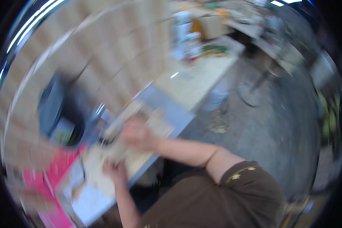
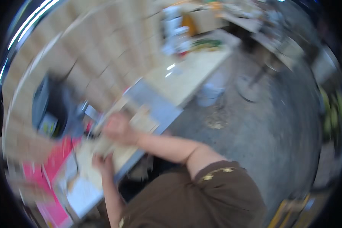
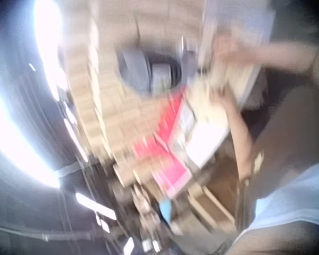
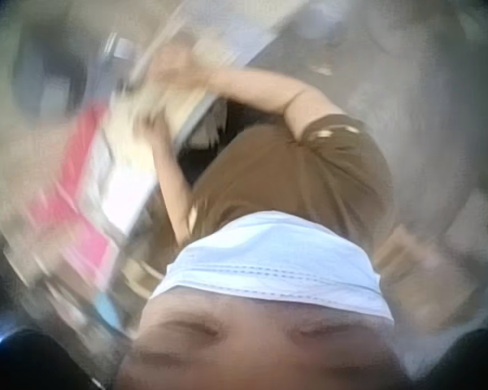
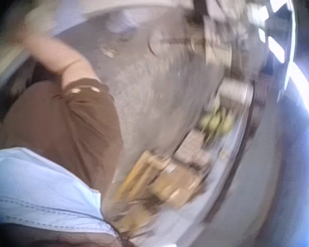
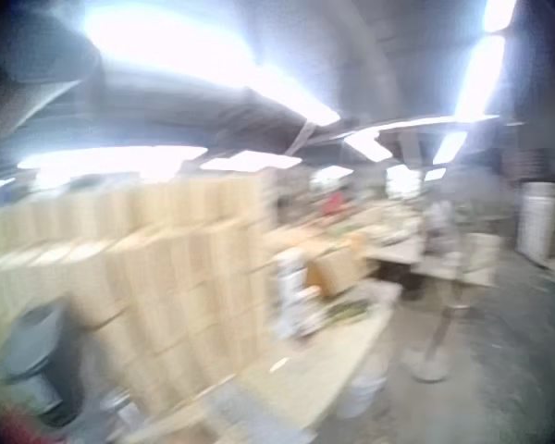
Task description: Using a drill press to create slots or holes in cylindrical wooden blocks.
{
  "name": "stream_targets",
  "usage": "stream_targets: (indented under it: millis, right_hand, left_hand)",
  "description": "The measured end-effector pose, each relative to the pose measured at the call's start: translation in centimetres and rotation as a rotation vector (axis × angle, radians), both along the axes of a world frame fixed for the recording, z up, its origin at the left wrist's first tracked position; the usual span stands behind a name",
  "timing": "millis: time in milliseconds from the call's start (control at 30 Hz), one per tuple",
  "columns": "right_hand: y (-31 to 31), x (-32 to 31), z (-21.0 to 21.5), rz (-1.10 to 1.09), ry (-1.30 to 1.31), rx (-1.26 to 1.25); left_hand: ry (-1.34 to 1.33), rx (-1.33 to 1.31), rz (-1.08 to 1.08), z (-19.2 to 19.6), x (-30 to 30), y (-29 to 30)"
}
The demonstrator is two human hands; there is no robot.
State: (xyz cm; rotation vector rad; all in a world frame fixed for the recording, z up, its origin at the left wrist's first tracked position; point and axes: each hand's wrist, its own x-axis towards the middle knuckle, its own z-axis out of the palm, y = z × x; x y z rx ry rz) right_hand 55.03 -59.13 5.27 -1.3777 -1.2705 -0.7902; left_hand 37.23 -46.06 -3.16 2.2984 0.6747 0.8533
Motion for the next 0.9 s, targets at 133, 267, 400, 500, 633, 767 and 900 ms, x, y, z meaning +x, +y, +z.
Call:
stream_targets:
  millis: [133,267,400,500,633,767,900]
  right_hand:
    - [-1.0,-0.9,6.8,0.031,0.020,0.027]
    - [1.3,0.1,16.5,-0.090,0.185,-0.140]
    - [5.0,5.9,20.2,-0.166,0.367,-0.400]
    - [8.3,6.3,19.2,-0.083,0.434,-0.298]
    - [3.5,5.4,17.6,0.288,0.550,-0.271]
    - [-0.5,6.5,7.5,0.161,0.480,-0.691]
    - [-3.1,4.5,3.3,0.039,0.214,-0.951]
  left_hand:
    - [0.001,-0.041,-0.050,2.9,-0.2,-0.9]
    - [0.051,-0.119,-0.014,3.9,0.4,-1.6]
    - [-0.046,-0.143,-0.080,2.8,2.3,-1.6]
    - [-0.172,-0.379,-0.089,3.4,2.0,-1.9]
    - [-0.071,-0.463,-0.017,5.0,1.8,-2.1]
    - [-0.182,-0.542,-0.098,4.9,2.6,-2.6]
    - [-0.264,-0.559,-0.110,4.5,2.6,-2.7]
